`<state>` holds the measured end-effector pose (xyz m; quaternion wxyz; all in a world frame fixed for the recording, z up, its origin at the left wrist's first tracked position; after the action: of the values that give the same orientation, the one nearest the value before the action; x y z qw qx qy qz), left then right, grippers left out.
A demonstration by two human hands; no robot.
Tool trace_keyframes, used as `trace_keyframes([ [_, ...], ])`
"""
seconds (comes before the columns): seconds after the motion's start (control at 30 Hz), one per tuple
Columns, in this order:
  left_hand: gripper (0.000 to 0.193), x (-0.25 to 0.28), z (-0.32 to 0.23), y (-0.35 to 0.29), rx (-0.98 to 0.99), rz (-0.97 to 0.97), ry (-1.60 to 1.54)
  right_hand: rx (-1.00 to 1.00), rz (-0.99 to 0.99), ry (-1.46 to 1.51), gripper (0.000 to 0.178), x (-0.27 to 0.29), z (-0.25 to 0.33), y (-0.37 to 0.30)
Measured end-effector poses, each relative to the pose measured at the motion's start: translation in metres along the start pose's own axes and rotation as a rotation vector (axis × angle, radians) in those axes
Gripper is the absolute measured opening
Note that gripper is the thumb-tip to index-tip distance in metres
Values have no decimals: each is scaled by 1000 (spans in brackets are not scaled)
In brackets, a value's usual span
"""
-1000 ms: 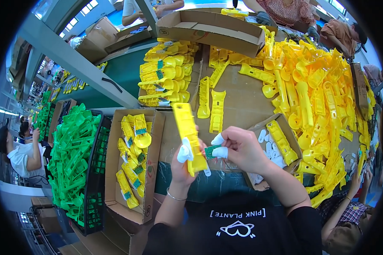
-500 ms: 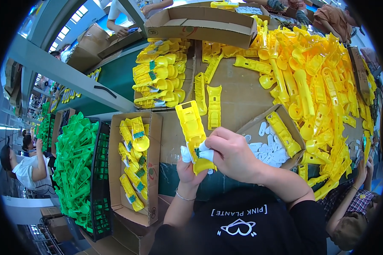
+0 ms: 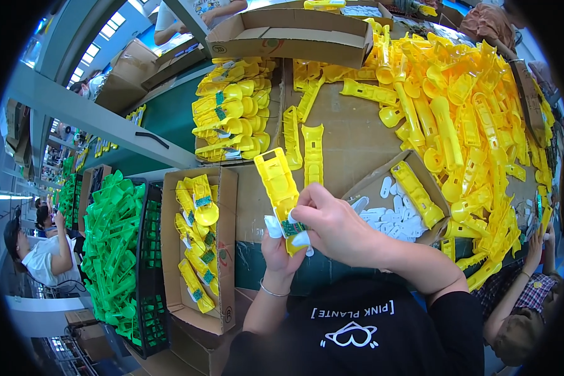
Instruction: Assembling internal electronic components and caps into yellow plastic flashlight housings on a factory assembly line.
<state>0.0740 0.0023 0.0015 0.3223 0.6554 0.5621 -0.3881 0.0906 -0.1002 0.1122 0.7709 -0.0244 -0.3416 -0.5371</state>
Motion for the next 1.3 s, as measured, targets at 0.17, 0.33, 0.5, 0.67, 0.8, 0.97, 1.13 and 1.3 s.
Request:
trace_keyframes([
  [0.17, 48, -7, 2, -4, 36, 51, 13, 117, -71, -230, 22, -5, 12, -15],
  [0.33, 45, -5, 4, -6, -8, 106, 50, 152, -116, -223, 23, -2, 12, -20],
  [0.5, 43, -7, 4, -8, 34, 17, 28, 135, -140, -240, 24, 2, 16, -20],
  [0.67, 42, -18, 0, -5, -13, 69, 123, 169, -138, -325, 24, -1, 22, -27],
  [0.8, 43, -20, -3, -6, -64, 22, 308, 203, -131, -363, 23, -4, 24, -28],
  [0.97, 45, -20, 2, -7, -56, 60, 217, 211, -168, -247, 22, -5, 5, -31],
  [1.13, 51, -37, -8, -8, -131, 71, 609, 257, -201, -249, 21, 0, -1, -37],
  [1.3, 57, -46, -7, -9, -212, 165, 938, 306, -264, -186, 23, 6, -2, -42],
])
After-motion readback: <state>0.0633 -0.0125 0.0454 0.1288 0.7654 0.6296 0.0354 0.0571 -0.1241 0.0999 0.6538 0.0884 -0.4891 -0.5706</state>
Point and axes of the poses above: each hand's wrist, its own y-axis towards the middle knuckle, its own x-axis out of the back of the hand, z = x × y, the point moved 7 cm from there along y, towards the middle knuckle, and after that the axes turned 4 degrees about -x, right-handed, at the moved point
